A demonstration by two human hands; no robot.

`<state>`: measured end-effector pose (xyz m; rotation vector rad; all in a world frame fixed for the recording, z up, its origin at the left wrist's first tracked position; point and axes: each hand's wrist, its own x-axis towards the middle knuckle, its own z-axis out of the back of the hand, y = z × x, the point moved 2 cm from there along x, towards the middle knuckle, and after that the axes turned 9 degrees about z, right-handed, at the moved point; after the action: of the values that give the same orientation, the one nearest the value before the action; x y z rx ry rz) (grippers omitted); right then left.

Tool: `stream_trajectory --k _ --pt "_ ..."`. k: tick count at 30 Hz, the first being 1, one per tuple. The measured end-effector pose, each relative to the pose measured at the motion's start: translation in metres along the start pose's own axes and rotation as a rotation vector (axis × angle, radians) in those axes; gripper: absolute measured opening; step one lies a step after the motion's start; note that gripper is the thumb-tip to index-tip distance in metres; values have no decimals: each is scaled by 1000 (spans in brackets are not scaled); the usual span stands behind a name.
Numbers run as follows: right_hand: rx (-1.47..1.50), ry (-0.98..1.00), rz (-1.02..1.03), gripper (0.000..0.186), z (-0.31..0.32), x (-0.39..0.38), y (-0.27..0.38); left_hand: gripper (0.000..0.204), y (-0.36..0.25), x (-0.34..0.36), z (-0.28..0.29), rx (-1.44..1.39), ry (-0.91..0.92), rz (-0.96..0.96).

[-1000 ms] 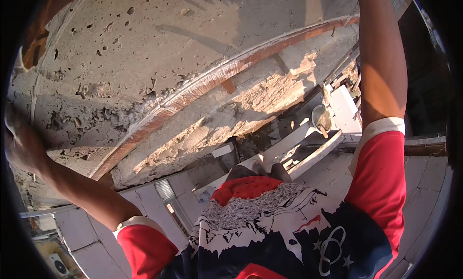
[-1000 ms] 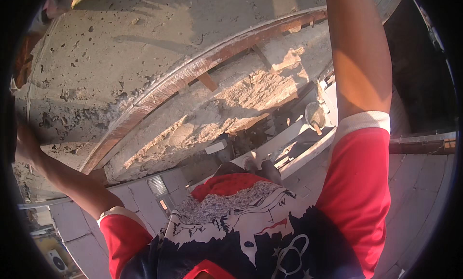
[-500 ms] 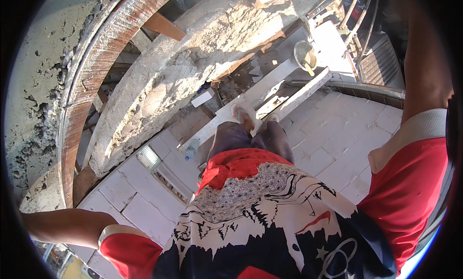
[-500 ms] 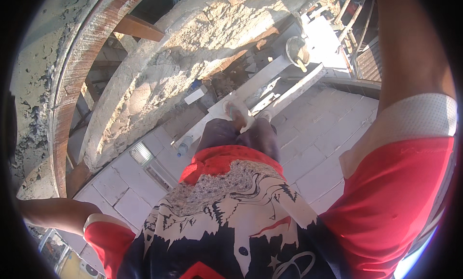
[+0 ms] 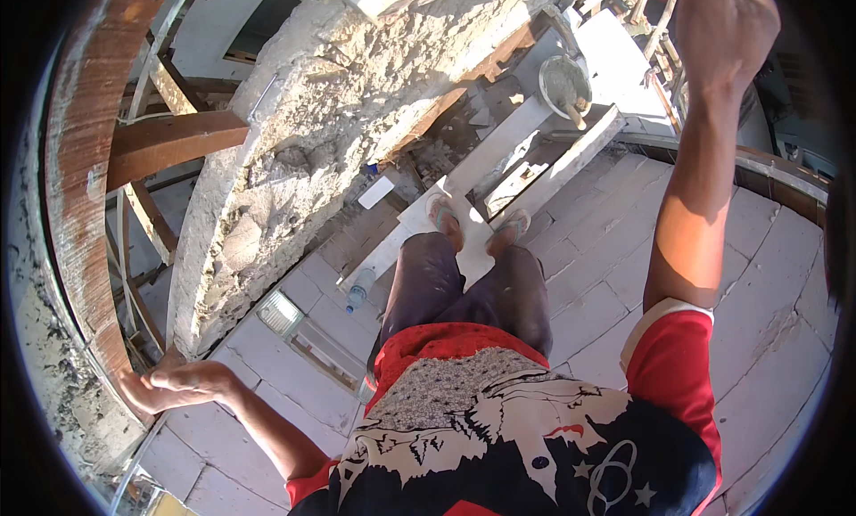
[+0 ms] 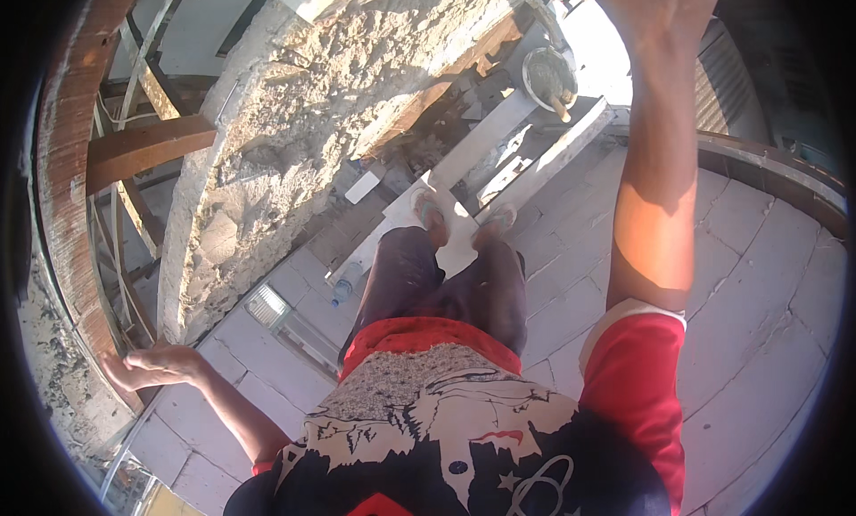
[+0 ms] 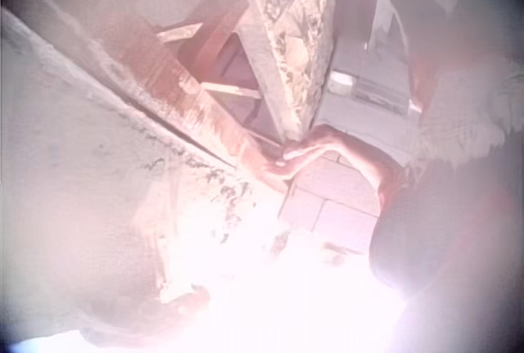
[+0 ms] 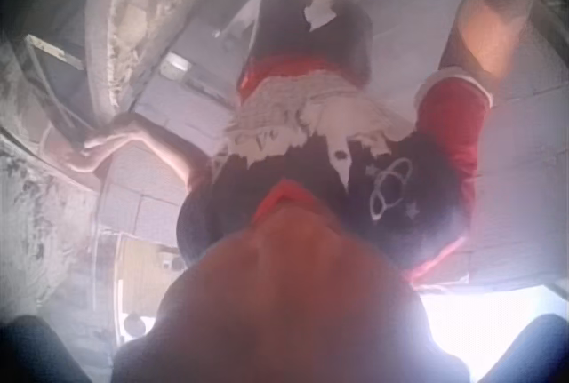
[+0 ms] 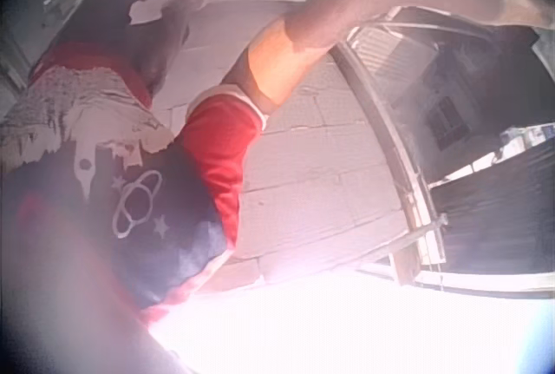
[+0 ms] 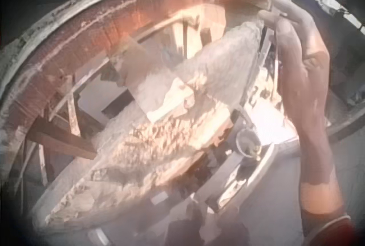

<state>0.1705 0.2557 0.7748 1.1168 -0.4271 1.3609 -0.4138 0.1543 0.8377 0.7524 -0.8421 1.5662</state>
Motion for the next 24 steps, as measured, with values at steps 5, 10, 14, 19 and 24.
stream_trajectory --k 5,10,14,19,24 --pt "311 451 -955 47 -51 -369 -98 37 -43 -374 -166 -378 1303 764" --pt "254 708 -1444 46 -63 -647 -85 59 47 -673 -373 -68 1621 1527" --pt "231 875 -1723 47 -102 -762 -103 86 105 -849 -511 -9 1514 1891" --pt "193 743 -1826 45 -163 -897 -135 101 76 -1032 -656 166 1333 2078" --pt "219 679 -1926 44 -210 -966 -156 93 101 -1162 -753 185 1142 2233"
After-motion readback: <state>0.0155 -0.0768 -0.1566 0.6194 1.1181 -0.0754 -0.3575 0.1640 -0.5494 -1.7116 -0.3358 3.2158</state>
